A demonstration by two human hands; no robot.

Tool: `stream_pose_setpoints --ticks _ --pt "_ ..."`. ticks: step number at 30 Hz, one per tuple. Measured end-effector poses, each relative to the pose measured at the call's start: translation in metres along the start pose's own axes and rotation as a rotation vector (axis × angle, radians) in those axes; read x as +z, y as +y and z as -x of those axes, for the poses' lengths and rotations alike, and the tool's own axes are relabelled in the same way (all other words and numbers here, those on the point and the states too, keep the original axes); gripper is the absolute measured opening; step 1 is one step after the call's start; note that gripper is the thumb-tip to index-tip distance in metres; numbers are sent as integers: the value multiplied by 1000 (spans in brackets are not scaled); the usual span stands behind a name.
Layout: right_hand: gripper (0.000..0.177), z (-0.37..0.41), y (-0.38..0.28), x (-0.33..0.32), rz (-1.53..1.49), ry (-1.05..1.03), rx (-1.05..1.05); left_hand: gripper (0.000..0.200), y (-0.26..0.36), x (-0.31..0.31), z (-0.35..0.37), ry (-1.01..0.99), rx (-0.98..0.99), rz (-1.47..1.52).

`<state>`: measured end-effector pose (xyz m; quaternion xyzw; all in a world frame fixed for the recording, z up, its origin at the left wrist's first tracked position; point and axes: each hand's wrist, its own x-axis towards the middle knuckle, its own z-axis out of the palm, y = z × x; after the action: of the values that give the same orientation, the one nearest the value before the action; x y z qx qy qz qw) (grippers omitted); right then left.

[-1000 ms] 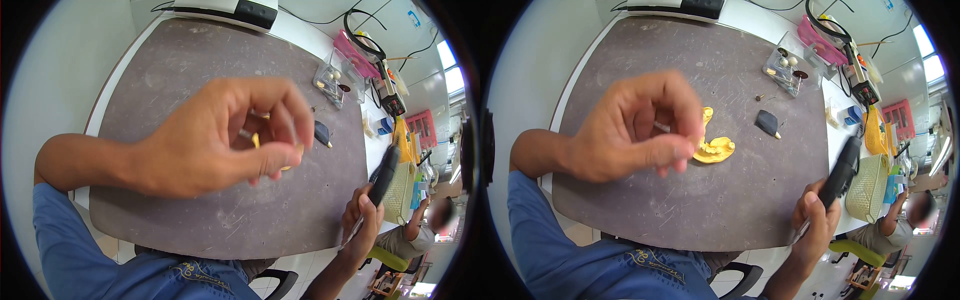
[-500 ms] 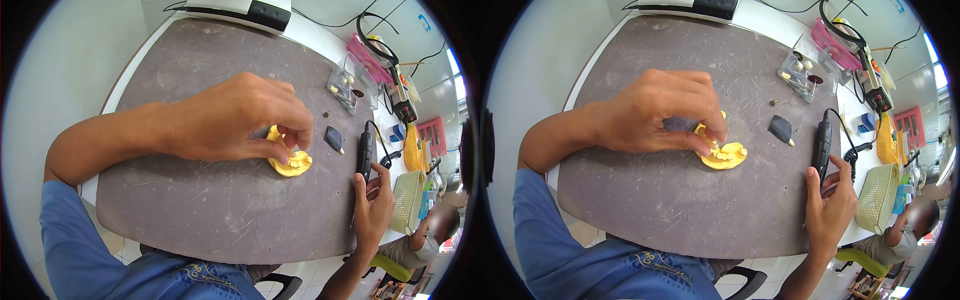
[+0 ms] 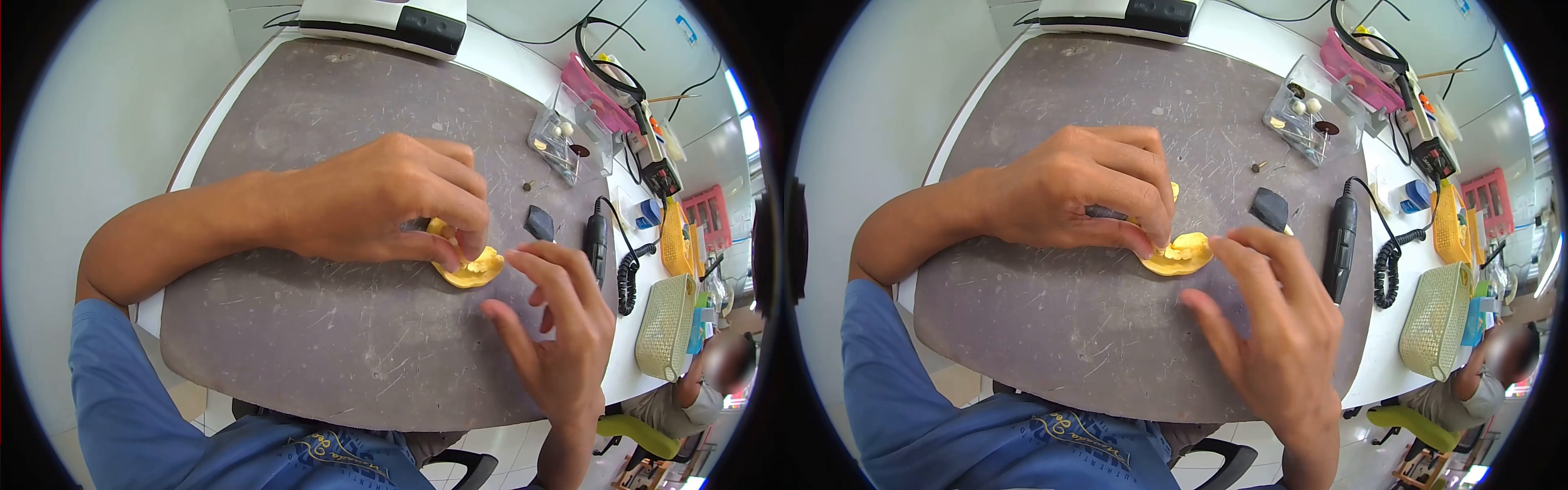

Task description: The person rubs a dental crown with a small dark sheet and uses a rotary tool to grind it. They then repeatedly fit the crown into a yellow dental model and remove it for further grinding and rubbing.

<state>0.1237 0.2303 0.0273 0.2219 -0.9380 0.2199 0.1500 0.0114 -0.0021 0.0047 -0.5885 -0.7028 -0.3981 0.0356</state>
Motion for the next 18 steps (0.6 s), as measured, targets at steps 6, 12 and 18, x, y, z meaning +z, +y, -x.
stream_pose_setpoints --ticks 6,12,18 --pt "39 -10 3 18 -64 -86 -31 12 -4 5 1 29 51 51" --pt "34 -8 4 24 -92 -50 -25 18 -5 2 1 7 40 38" --pt "33 -6 6 25 -78 -8 -71 16 -4 -1 0 -12 -11 79"
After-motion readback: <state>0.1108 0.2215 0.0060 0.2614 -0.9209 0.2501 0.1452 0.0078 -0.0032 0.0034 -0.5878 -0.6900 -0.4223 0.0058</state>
